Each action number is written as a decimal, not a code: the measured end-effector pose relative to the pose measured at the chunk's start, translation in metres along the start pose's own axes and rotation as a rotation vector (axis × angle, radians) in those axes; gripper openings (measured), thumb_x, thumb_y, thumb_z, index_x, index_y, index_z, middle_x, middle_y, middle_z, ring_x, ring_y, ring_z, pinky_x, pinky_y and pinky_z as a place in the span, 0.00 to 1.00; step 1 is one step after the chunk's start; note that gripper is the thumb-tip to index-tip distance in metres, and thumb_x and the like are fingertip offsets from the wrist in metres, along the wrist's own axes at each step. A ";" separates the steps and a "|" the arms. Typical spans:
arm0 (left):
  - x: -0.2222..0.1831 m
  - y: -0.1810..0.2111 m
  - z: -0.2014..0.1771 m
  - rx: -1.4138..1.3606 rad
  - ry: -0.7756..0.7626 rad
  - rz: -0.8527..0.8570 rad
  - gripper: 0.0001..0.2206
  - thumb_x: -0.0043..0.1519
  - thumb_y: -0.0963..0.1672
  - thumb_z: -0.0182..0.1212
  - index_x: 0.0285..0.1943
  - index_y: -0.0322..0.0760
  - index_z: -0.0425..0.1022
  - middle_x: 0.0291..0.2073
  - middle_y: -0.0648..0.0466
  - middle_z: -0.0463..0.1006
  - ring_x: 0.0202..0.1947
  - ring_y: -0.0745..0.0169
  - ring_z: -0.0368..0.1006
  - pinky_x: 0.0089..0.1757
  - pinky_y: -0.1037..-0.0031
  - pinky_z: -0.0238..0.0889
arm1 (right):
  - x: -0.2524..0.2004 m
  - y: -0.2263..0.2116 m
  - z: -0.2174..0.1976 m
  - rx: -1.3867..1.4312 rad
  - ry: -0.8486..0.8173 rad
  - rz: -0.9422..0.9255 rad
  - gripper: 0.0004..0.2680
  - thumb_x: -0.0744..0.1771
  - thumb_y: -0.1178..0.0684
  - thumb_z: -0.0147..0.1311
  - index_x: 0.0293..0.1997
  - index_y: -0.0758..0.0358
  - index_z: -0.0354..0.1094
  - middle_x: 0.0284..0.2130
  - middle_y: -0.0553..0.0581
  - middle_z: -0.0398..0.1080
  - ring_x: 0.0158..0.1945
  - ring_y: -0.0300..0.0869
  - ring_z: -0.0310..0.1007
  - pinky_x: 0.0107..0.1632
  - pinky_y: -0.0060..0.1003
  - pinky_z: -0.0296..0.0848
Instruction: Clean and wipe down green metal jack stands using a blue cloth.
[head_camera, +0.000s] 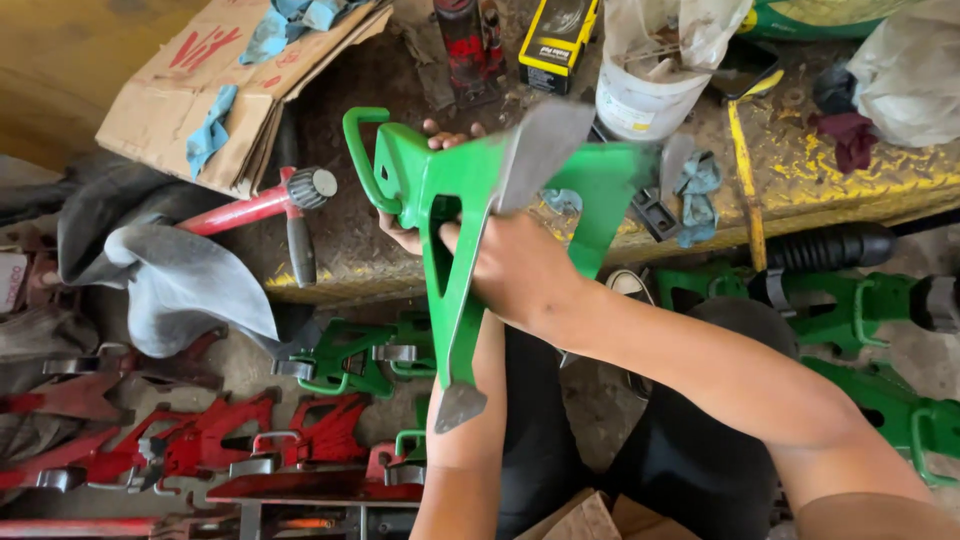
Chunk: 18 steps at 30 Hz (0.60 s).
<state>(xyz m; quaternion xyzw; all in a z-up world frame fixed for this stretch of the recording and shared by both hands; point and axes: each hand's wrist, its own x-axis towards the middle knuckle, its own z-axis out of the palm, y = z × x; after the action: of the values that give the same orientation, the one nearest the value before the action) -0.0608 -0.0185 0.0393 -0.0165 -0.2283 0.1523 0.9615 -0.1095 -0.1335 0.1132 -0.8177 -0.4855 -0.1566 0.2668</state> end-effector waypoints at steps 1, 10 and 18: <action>0.003 0.004 -0.008 0.022 0.024 0.030 0.42 0.50 0.56 0.64 0.67 0.24 0.56 0.49 0.46 0.71 0.54 0.50 0.71 0.67 0.54 0.57 | 0.000 -0.003 -0.010 0.102 -0.099 0.112 0.12 0.61 0.62 0.56 0.47 0.69 0.70 0.31 0.67 0.74 0.34 0.58 0.78 0.37 0.49 0.77; 0.000 0.005 -0.013 0.050 0.046 0.060 0.46 0.48 0.59 0.64 0.69 0.24 0.56 0.50 0.46 0.70 0.53 0.51 0.70 0.67 0.53 0.57 | -0.025 -0.025 -0.061 0.522 -0.252 0.200 0.09 0.61 0.64 0.58 0.43 0.64 0.77 0.33 0.64 0.77 0.35 0.57 0.79 0.40 0.47 0.77; -0.004 -0.002 -0.011 0.046 0.047 0.031 0.47 0.50 0.58 0.64 0.72 0.25 0.55 0.50 0.47 0.70 0.53 0.52 0.70 0.66 0.56 0.57 | 0.005 -0.029 -0.023 0.271 -0.120 0.217 0.12 0.59 0.66 0.59 0.45 0.73 0.72 0.39 0.68 0.70 0.41 0.61 0.74 0.40 0.52 0.73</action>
<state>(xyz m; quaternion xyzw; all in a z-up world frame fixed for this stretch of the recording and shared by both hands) -0.0588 -0.0209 0.0278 -0.0016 -0.2018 0.1717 0.9643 -0.1322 -0.1322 0.1430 -0.8297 -0.4263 -0.0109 0.3604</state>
